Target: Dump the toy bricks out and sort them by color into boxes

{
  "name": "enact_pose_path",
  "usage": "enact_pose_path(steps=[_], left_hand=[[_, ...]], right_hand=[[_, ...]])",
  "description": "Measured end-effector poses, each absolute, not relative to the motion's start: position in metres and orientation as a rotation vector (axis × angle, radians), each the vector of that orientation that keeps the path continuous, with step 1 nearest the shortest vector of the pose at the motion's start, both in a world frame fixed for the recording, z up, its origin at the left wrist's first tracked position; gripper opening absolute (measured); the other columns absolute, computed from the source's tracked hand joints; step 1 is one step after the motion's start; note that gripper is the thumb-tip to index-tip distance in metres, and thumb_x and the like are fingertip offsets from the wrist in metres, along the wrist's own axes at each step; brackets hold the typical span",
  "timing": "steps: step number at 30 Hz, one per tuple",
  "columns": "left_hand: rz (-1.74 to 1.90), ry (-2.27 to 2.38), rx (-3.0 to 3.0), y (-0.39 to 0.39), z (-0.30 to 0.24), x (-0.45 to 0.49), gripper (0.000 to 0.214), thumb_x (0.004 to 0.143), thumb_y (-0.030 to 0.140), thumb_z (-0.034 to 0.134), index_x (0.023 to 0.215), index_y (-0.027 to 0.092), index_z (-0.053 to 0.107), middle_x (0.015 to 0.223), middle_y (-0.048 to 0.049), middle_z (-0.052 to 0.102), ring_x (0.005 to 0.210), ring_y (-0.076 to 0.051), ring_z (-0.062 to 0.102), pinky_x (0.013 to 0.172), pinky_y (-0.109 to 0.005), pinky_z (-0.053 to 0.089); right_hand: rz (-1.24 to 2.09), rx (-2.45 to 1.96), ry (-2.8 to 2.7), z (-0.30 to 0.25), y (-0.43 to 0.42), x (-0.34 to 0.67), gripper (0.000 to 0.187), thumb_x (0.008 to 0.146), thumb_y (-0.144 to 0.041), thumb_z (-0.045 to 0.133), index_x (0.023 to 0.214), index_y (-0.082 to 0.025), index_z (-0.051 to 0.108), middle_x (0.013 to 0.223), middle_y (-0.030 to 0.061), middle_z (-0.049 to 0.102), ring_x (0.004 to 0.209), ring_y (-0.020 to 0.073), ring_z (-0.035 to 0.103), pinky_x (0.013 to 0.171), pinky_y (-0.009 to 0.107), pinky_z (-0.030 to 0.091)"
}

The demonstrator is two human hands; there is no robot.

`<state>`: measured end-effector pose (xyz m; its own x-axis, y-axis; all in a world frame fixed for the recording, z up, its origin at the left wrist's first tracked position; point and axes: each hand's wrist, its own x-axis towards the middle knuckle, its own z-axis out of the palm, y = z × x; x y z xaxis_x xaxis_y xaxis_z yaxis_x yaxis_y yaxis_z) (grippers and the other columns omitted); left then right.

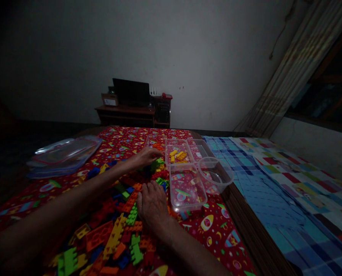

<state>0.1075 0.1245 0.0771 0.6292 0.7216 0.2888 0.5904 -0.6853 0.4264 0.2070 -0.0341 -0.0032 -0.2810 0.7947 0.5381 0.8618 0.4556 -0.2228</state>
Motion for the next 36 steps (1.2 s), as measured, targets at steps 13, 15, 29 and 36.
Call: enact_pose_path(steps=[13,15,29,36], left_hand=[[-0.053,0.976,2.670,0.186,0.057,0.201,0.016,0.051,0.000,0.061,0.049,0.014,0.069,0.041,-0.0019,0.060,0.048,-0.015,0.053,0.050,-0.022,0.039],[-0.063,0.975,2.680,0.186,0.056,0.202,0.017,0.050,0.000,0.060,0.050,0.014,0.069,0.044,-0.0024,0.062,0.046,-0.014,0.051,0.048,-0.022,0.037],[0.191,0.875,2.642,0.116,0.108,0.087,0.027,0.077,0.028,0.061,0.099,0.020,0.075,0.094,-0.0033,0.073,0.087,-0.018,0.063,0.078,-0.020,0.045],[0.444,1.156,2.541,0.069,0.097,-0.018,0.052,0.084,0.063,0.047,0.111,0.024,0.070,0.119,-0.0064,0.067,0.111,-0.024,0.059,0.099,-0.029,0.042]], right_hand=[[-0.188,-1.416,-2.161,0.004,-0.035,0.206,0.021,0.095,-0.027,0.044,0.087,-0.018,0.061,0.089,0.0070,0.064,0.095,0.0214,0.057,0.095,0.036,0.044],[-0.184,-1.414,-2.163,0.005,-0.034,0.206,0.021,0.095,-0.027,0.044,0.086,-0.018,0.061,0.088,0.0073,0.064,0.095,0.0218,0.057,0.093,0.036,0.045],[-0.125,-1.378,-2.134,0.001,-0.035,0.207,0.028,0.096,-0.025,0.040,0.112,-0.014,0.062,0.108,0.0108,0.067,0.114,0.0230,0.056,0.100,0.038,0.043],[-0.120,-1.352,-2.122,-0.001,-0.035,0.209,0.033,0.097,-0.024,0.038,0.117,-0.014,0.061,0.116,0.0120,0.067,0.117,0.0231,0.055,0.100,0.039,0.043]])
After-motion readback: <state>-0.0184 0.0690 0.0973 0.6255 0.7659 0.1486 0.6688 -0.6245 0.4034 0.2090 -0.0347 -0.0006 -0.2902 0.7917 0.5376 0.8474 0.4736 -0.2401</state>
